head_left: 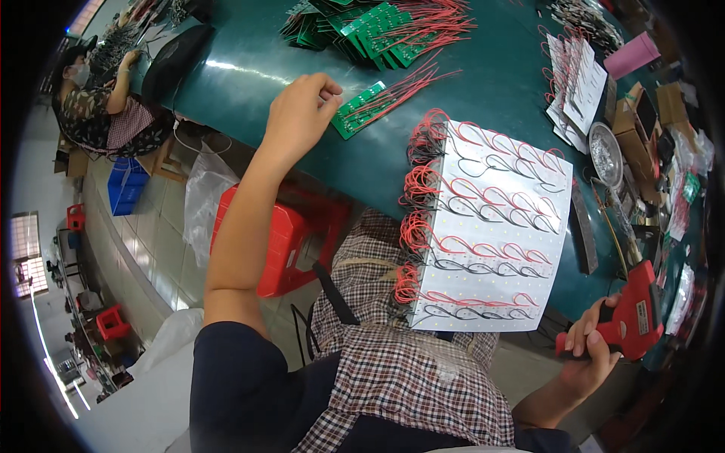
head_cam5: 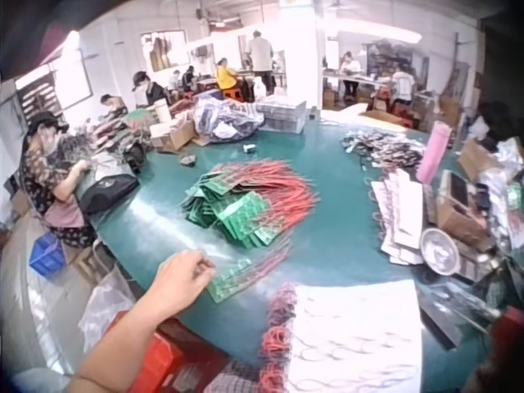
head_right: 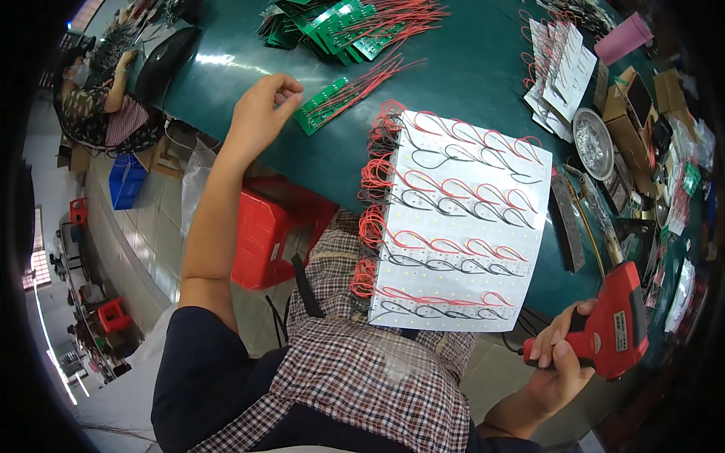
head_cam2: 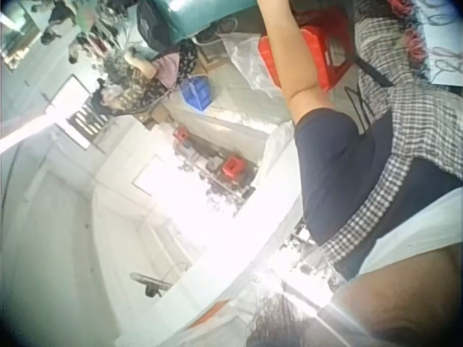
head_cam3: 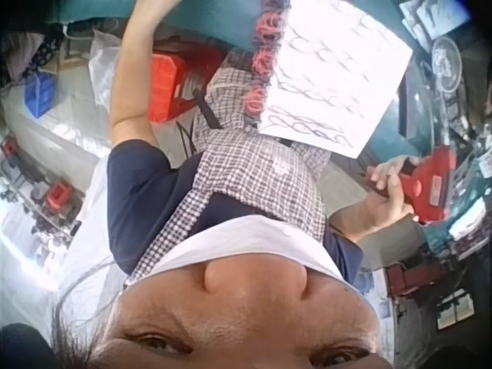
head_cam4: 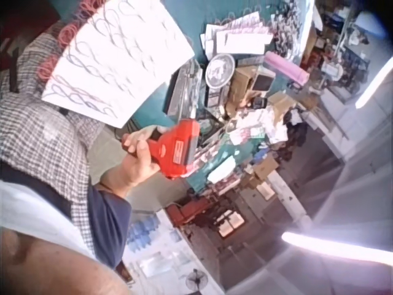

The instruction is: Soldering wires onto LED circuit boards at an assembly line workbench.

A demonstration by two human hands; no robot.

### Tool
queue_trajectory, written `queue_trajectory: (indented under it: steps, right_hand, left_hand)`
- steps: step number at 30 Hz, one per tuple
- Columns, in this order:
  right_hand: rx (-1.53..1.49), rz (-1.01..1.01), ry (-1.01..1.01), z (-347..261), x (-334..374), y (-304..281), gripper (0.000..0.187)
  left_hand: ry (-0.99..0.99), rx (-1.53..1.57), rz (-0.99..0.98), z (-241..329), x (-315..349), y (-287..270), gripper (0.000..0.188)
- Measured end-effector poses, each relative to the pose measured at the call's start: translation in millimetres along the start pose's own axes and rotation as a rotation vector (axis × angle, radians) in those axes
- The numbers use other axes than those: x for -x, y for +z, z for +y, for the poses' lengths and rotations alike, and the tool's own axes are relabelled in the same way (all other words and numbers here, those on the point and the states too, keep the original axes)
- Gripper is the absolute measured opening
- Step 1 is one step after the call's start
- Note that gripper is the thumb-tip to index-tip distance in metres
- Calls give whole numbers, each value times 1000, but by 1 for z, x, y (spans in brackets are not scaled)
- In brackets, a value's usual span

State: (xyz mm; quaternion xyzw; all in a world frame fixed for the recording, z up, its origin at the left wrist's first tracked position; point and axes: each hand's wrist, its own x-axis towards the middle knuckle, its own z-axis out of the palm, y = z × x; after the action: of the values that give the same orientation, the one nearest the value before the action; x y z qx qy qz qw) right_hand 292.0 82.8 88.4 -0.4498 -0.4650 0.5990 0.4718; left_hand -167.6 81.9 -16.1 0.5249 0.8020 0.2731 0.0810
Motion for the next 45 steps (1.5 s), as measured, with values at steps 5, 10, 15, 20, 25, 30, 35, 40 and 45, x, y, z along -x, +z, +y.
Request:
queue_trajectory:
  steps: [5, 10, 15, 20, 25, 30, 35, 40, 45]
  right_hand:
    - [-11, -38, 0, 0, 3, 2, 48]
    - [31, -81, 15, 1, 5, 1, 50]
    - [18, -26, 7, -2, -1, 14, 47]
    - [26, -123, -2, -3, -6, 18, 50]
    - [55, -137, 2, -8, -13, 29, 51]
    - [72, -112, 16, -4, -18, 41, 51]
    - [65, -89, 29, 1, -23, 51, 50]
    - [54, -110, 22, 2, -25, 55, 49]
    - [66, -91, 24, 3, -29, 53, 49]
  left_hand:
    - [-95, 112, -208, -13, -11, 10, 24]
    - [-35, 84, -373, -8, -19, 9, 25]
    - [112, 52, -313, -8, -17, 11, 20]
    - [216, 111, -63, -10, -6, 24, 19]
    - [163, 6, 18, -3, -5, 31, 22]
    - [100, 36, 192, 35, -2, 27, 24]
    - [747, 98, 31, 89, 15, 28, 35]
    - [668, 14, -49, 97, 24, 47, 49]
    - [569, -9, -118, 103, 25, 42, 45]
